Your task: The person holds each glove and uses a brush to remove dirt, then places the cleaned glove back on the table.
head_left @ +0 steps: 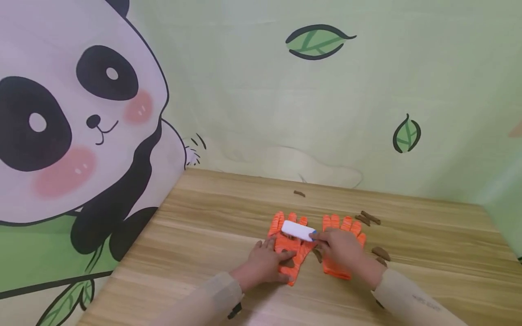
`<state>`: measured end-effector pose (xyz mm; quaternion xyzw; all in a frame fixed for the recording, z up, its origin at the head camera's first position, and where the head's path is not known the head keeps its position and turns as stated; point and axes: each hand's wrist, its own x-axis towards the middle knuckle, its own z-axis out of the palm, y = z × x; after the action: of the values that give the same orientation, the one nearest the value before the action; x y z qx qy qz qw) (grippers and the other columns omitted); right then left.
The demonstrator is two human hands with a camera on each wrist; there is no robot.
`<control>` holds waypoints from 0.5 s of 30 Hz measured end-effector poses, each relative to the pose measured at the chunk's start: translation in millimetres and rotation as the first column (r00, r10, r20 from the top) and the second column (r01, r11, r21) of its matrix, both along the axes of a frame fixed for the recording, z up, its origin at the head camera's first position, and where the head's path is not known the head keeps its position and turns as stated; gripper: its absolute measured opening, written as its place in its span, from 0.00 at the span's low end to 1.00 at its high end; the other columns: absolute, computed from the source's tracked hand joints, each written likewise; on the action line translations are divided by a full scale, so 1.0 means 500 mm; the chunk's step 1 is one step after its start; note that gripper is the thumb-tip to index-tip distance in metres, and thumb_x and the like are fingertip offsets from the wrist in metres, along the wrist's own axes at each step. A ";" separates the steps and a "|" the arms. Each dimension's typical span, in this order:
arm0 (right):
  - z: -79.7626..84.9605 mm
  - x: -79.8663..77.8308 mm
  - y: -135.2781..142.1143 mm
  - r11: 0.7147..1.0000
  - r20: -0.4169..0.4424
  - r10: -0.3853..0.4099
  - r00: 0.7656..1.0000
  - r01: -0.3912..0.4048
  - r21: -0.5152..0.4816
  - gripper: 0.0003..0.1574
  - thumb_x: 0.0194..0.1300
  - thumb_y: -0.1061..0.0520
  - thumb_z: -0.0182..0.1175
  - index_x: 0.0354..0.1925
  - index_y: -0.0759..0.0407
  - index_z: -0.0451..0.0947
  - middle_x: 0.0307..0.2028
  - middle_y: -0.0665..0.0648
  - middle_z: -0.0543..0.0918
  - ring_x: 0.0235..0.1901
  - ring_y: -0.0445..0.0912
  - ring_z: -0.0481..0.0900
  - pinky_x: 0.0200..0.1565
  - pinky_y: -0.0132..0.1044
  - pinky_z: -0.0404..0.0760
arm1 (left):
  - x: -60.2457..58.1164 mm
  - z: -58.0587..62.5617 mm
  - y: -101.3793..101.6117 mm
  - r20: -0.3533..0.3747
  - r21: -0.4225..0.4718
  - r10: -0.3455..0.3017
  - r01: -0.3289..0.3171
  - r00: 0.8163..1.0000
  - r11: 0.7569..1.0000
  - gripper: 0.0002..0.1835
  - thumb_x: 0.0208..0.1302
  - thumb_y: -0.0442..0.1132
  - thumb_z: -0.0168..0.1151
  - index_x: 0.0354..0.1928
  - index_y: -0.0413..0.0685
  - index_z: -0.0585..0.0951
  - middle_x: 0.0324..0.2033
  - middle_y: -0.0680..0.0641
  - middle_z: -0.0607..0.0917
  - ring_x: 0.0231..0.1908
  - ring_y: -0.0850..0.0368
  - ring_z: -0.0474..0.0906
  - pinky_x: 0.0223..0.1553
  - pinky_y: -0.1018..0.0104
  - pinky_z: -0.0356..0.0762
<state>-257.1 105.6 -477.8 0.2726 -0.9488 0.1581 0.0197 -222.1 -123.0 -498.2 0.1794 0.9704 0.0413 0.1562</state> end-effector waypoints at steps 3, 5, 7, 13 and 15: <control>0.005 -0.007 -0.002 0.998 -0.016 -0.047 0.999 0.046 -0.049 0.17 0.70 0.57 0.64 0.55 0.51 0.87 0.29 0.52 0.84 0.19 0.39 0.64 0.23 0.29 0.60 | -0.001 0.000 0.001 -0.019 -0.034 -0.010 0.009 1.000 0.999 0.37 0.62 0.69 0.65 0.73 0.77 0.70 0.75 0.39 0.69 0.79 0.42 0.58 0.76 0.46 0.63; 0.010 -0.011 -0.002 0.998 -0.047 0.002 0.999 -0.005 -0.056 0.16 0.69 0.57 0.65 0.54 0.50 0.88 0.33 0.53 0.88 0.21 0.39 0.71 0.24 0.29 0.65 | -0.001 -0.002 0.000 -0.028 -0.042 -0.014 0.012 1.000 0.999 0.37 0.62 0.69 0.64 0.73 0.77 0.70 0.75 0.37 0.69 0.79 0.41 0.59 0.76 0.46 0.63; 0.012 -0.011 -0.001 0.996 -0.057 0.081 0.995 -0.083 -0.026 0.15 0.68 0.57 0.67 0.52 0.49 0.89 0.37 0.54 0.91 0.24 0.41 0.78 0.25 0.29 0.70 | 0.000 -0.003 0.000 -0.027 -0.042 -0.012 0.011 1.000 0.999 0.37 0.61 0.70 0.64 0.73 0.77 0.70 0.75 0.35 0.68 0.79 0.41 0.59 0.76 0.46 0.63; 0.008 -0.010 0.010 1.000 0.000 -0.010 1.000 0.010 0.025 0.16 0.70 0.59 0.64 0.55 0.53 0.88 0.34 0.55 0.89 0.21 0.41 0.71 0.23 0.29 0.64 | 0.002 -0.012 -0.003 0.006 -0.011 -0.004 0.004 1.000 1.000 0.37 0.61 0.68 0.65 0.73 0.77 0.70 0.76 0.35 0.65 0.80 0.41 0.57 0.76 0.44 0.62; 0.009 -0.009 0.011 0.997 -0.028 -0.080 0.996 0.080 -0.013 0.17 0.70 0.59 0.64 0.55 0.53 0.87 0.28 0.54 0.85 0.19 0.40 0.62 0.22 0.30 0.57 | 0.002 -0.015 -0.005 0.003 -0.004 -0.007 0.007 1.000 1.000 0.37 0.61 0.68 0.66 0.73 0.77 0.70 0.76 0.35 0.66 0.80 0.40 0.56 0.76 0.44 0.62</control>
<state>-261.7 110.8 -473.2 0.2366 -0.9577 0.1587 0.0409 -220.9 -125.4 -505.7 0.1826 0.9696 0.0388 0.1580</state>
